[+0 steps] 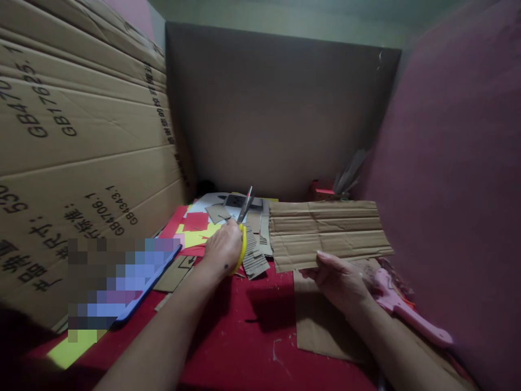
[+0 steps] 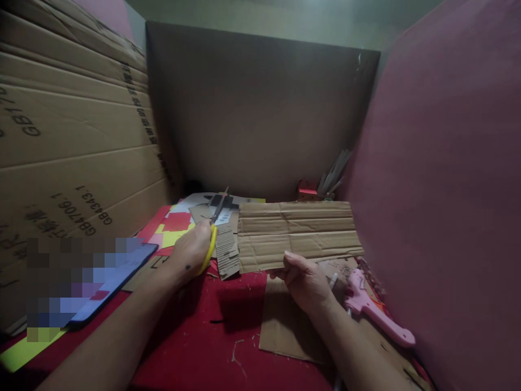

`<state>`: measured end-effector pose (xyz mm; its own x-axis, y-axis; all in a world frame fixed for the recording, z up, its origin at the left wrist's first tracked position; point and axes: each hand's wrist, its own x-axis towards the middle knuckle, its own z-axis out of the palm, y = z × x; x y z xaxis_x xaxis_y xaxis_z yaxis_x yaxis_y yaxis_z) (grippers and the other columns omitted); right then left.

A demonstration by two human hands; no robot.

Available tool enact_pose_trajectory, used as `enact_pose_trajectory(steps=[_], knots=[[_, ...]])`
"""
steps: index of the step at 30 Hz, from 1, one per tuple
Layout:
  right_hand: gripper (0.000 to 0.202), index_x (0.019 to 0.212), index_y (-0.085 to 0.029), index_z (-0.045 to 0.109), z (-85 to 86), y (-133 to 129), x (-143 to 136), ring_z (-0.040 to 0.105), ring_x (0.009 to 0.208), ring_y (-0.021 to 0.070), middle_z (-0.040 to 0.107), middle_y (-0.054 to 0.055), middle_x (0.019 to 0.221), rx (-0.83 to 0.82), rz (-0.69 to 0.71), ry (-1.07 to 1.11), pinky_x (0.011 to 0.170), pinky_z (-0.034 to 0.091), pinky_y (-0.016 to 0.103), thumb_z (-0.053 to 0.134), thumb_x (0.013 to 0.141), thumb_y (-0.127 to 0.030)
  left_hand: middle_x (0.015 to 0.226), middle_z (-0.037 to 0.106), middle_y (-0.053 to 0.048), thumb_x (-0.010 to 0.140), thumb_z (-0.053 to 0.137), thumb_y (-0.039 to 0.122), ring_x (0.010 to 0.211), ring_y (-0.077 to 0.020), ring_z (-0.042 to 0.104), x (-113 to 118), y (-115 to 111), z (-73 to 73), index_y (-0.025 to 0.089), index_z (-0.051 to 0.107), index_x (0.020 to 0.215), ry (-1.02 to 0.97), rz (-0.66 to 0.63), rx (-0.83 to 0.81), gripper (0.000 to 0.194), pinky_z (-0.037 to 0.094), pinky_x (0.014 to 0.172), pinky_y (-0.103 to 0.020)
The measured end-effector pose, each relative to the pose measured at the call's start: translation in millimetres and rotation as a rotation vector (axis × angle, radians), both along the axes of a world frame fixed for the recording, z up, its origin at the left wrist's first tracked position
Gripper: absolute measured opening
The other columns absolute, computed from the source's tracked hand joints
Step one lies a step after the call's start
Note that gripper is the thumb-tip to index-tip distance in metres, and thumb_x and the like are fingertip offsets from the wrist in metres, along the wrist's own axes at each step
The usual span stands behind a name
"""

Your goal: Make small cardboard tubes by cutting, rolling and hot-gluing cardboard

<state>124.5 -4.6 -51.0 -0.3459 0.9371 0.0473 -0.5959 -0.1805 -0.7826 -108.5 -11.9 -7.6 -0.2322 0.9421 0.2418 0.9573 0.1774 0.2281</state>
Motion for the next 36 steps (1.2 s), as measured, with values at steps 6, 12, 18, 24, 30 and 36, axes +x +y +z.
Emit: enact_pose_trajectory(steps=[6, 12, 18, 24, 30, 36], knots=[[0.01, 0.051, -0.019, 0.066, 7.1, 3.3, 9.8, 0.055, 0.052, 0.0138, 0.061, -0.001, 0.051, 0.056, -0.16, -0.126, 0.054, 0.049, 0.03, 0.074, 0.055, -0.02, 0.089, 0.067, -0.023, 0.086, 0.031, 0.034, 0.084, -0.0347, 0.064, 2.1, 5.4, -8.1, 0.01, 0.052, 0.104, 0.045, -0.009, -0.058, 0.036, 0.045, 0.066, -0.041], [0.019, 0.062, -0.019, 0.071, 39.8, 17.0, 50.2, 0.061, 0.066, 0.0143, 0.07, -0.001, 0.069, 0.176, -0.382, -0.336, 0.062, 0.05, 0.024, 0.077, 0.048, -0.008, 0.091, 0.066, -0.022, 0.073, 0.049, 0.027, 0.085, -0.0348, 0.062, -10.0, 10.6, -15.7, 0.012, 0.059, 0.096, 0.052, -0.07, -0.113, 0.029, 0.046, 0.066, -0.04], [0.025, 0.069, -0.017, 0.072, 69.4, 29.6, 71.4, 0.061, 0.063, 0.0155, 0.071, 0.001, 0.071, 0.368, -0.442, -0.565, 0.062, 0.049, 0.028, 0.076, 0.047, -0.007, 0.112, 0.057, -0.017, 0.073, 0.055, 0.03, 0.103, -0.0308, 0.052, 2.9, 12.3, -9.4, 0.013, 0.052, 0.115, -0.025, -0.328, -0.005, 0.045, 0.042, 0.082, -0.039], [0.023, 0.079, -0.017, 0.07, 62.9, 44.2, 55.0, 0.062, 0.069, 0.0148, 0.069, 0.0, 0.074, 0.595, -0.31, -0.598, 0.071, 0.049, 0.031, 0.071, 0.056, -0.017, 0.102, 0.061, -0.008, 0.063, 0.068, 0.034, 0.068, -0.0173, 0.056, 49.8, 33.1, 7.6, 0.019, 0.053, 0.118, -0.514, -0.57, 0.107, 0.059, 0.044, 0.066, -0.031], [0.024, 0.082, -0.016, 0.068, 36.6, 61.4, 50.4, 0.06, 0.071, 0.0149, 0.067, 0.0, 0.076, 0.669, -0.39, -0.641, 0.072, 0.048, 0.032, 0.069, 0.061, -0.027, 0.041, 0.047, 0.004, 0.061, 0.066, 0.035, 0.037, -0.0092, 0.038, 70.9, 68.8, -0.6, 0.015, 0.057, 0.053, -0.718, -0.552, 0.038, 0.023, 0.029, 0.04, -0.023], [0.025, 0.101, -0.017, 0.063, 37.8, 72.6, 66.7, 0.059, 0.084, 0.0138, 0.065, 0.004, 0.093, 0.713, -0.47, -0.754, 0.077, 0.047, 0.029, 0.053, 0.079, -0.023, 0.03, 0.038, 0.006, 0.06, 0.065, 0.035, 0.029, -0.0073, 0.031, 64.4, 78.6, -11.8, 0.019, 0.044, 0.043, -0.822, -0.507, -0.001, 0.031, 0.021, 0.035, -0.022]])
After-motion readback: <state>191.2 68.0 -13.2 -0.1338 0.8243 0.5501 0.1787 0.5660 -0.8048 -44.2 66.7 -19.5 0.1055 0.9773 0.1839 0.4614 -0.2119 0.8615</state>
